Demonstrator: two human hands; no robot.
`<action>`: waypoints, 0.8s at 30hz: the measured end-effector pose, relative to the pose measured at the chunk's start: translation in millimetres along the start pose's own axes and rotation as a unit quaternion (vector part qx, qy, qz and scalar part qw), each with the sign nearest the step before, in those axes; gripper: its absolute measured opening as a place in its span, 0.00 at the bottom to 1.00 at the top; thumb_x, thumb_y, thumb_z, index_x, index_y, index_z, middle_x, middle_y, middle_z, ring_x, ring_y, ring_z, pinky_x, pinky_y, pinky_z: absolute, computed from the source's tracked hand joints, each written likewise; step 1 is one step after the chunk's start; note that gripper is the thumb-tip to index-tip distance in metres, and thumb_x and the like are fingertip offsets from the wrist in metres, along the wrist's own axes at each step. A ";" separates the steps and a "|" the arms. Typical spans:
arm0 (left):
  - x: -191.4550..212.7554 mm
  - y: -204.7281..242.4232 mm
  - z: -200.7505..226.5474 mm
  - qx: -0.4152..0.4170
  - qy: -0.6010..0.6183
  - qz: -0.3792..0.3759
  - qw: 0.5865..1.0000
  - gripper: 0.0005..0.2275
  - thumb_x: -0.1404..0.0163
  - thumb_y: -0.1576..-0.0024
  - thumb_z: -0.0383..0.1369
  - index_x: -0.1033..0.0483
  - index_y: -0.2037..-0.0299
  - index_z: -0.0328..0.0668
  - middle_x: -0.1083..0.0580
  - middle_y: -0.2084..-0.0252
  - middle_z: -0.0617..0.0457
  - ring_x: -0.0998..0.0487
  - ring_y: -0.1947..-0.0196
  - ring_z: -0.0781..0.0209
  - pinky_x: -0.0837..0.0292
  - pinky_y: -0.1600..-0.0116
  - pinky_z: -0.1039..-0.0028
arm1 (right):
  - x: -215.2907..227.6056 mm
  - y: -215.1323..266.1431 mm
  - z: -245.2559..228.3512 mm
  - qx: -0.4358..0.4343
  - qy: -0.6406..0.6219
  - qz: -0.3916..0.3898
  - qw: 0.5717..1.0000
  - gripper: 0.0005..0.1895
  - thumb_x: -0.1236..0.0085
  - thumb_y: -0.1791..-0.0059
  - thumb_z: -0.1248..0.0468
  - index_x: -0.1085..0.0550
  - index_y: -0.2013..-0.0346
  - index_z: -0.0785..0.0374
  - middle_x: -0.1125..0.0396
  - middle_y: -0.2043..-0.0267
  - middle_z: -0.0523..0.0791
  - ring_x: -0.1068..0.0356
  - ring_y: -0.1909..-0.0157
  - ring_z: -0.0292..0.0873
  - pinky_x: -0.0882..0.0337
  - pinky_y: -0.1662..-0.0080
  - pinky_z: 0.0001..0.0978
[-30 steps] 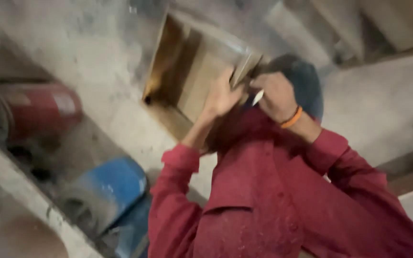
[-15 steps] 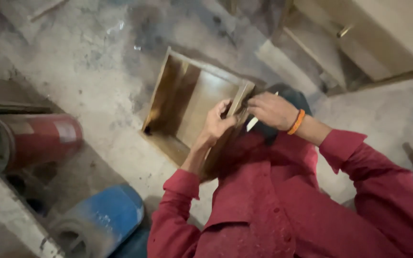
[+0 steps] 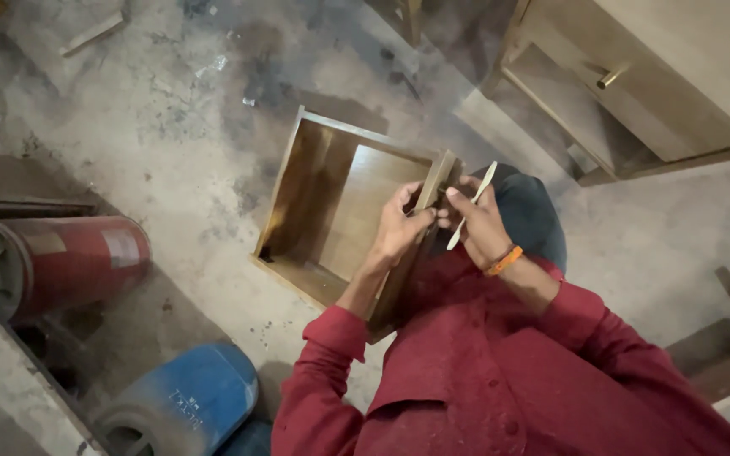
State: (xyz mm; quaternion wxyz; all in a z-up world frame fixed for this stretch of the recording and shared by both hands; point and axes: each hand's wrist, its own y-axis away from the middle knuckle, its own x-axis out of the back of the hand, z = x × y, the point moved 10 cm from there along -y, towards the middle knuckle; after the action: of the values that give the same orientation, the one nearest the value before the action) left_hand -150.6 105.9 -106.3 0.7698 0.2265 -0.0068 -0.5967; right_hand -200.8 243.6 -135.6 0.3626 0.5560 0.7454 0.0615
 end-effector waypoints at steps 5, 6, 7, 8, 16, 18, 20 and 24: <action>-15.0 9.4 47.4 -0.177 -0.152 0.019 0.972 0.27 0.48 0.45 0.20 0.37 0.33 0.37 0.27 0.42 0.43 0.25 0.41 0.54 0.29 0.38 0.65 | -4.5 4.4 -5.1 -0.061 -0.086 -0.021 0.994 0.20 0.50 0.45 0.65 0.38 0.39 0.59 0.31 0.57 0.46 0.28 0.61 0.40 0.23 0.60 0.35; -20.7 14.7 56.7 -0.165 -0.186 0.029 0.968 0.27 0.50 0.43 0.21 0.36 0.31 0.41 0.25 0.42 0.42 0.23 0.42 0.50 0.27 0.38 0.63 | -4.8 5.6 -5.6 -0.059 -0.110 -0.040 0.991 0.19 0.51 0.44 0.64 0.36 0.39 0.61 0.32 0.56 0.47 0.28 0.60 0.41 0.22 0.58 0.36; -21.2 15.7 61.7 -0.165 -0.185 0.029 0.968 0.27 0.50 0.43 0.21 0.36 0.31 0.41 0.25 0.42 0.42 0.23 0.42 0.50 0.27 0.38 0.63 | -3.5 6.5 -2.8 -0.059 -0.109 -0.040 0.991 0.19 0.51 0.44 0.64 0.36 0.39 0.61 0.32 0.56 0.47 0.28 0.60 0.41 0.22 0.58 0.36; -24.2 20.7 74.3 -0.207 -0.255 0.040 0.944 0.26 0.49 0.44 0.22 0.35 0.33 0.42 0.26 0.40 0.39 0.24 0.39 0.45 0.28 0.37 0.61 | -4.4 7.0 -16.5 0.032 0.026 -0.056 0.998 0.17 0.50 0.44 0.67 0.35 0.40 0.62 0.32 0.53 0.47 0.28 0.57 0.41 0.23 0.55 0.36; -28.9 23.8 84.8 -0.204 -0.452 0.059 0.867 0.19 0.48 0.38 0.29 0.29 0.36 0.55 0.24 0.48 0.40 0.21 0.53 0.33 0.24 0.51 0.54 | -64.3 49.0 -70.3 0.475 0.505 -0.185 0.697 0.18 0.45 0.51 0.75 0.36 0.49 0.63 0.34 0.50 0.55 0.30 0.48 0.56 0.27 0.51 0.38; -32.5 22.9 75.0 -0.260 -0.453 0.061 0.850 0.15 0.50 0.37 0.29 0.25 0.41 0.56 0.27 0.50 0.38 0.20 0.57 0.36 0.22 0.56 0.54 | -10.7 2.7 -39.7 0.160 0.472 -0.017 0.867 0.16 0.40 0.47 0.65 0.36 0.50 0.63 0.30 0.62 0.50 0.26 0.62 0.46 0.28 0.58 0.36; -33.6 20.6 67.7 -0.258 -0.472 0.061 0.841 0.15 0.50 0.39 0.28 0.24 0.42 0.55 0.26 0.51 0.39 0.20 0.57 0.36 0.22 0.56 0.54 | 7.4 -11.7 -9.4 0.086 0.263 -0.048 0.960 0.16 0.42 0.46 0.66 0.38 0.48 0.63 0.31 0.61 0.50 0.30 0.64 0.44 0.30 0.61 0.35; -41.7 17.2 61.4 -0.263 -0.538 0.057 0.799 0.16 0.50 0.43 0.27 0.23 0.44 0.46 0.27 0.47 0.33 0.20 0.63 0.34 0.22 0.61 0.54 | 1.1 0.5 0.4 -0.110 -0.025 -0.054 0.992 0.19 0.45 0.46 0.66 0.39 0.43 0.60 0.33 0.61 0.44 0.32 0.65 0.38 0.26 0.62 0.35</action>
State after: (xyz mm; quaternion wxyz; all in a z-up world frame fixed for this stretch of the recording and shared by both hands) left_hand -164.1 126.6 -34.3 0.7050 -0.3428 -0.2761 -0.5561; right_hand -200.4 244.6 -136.1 0.4432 0.4729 0.7537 0.1093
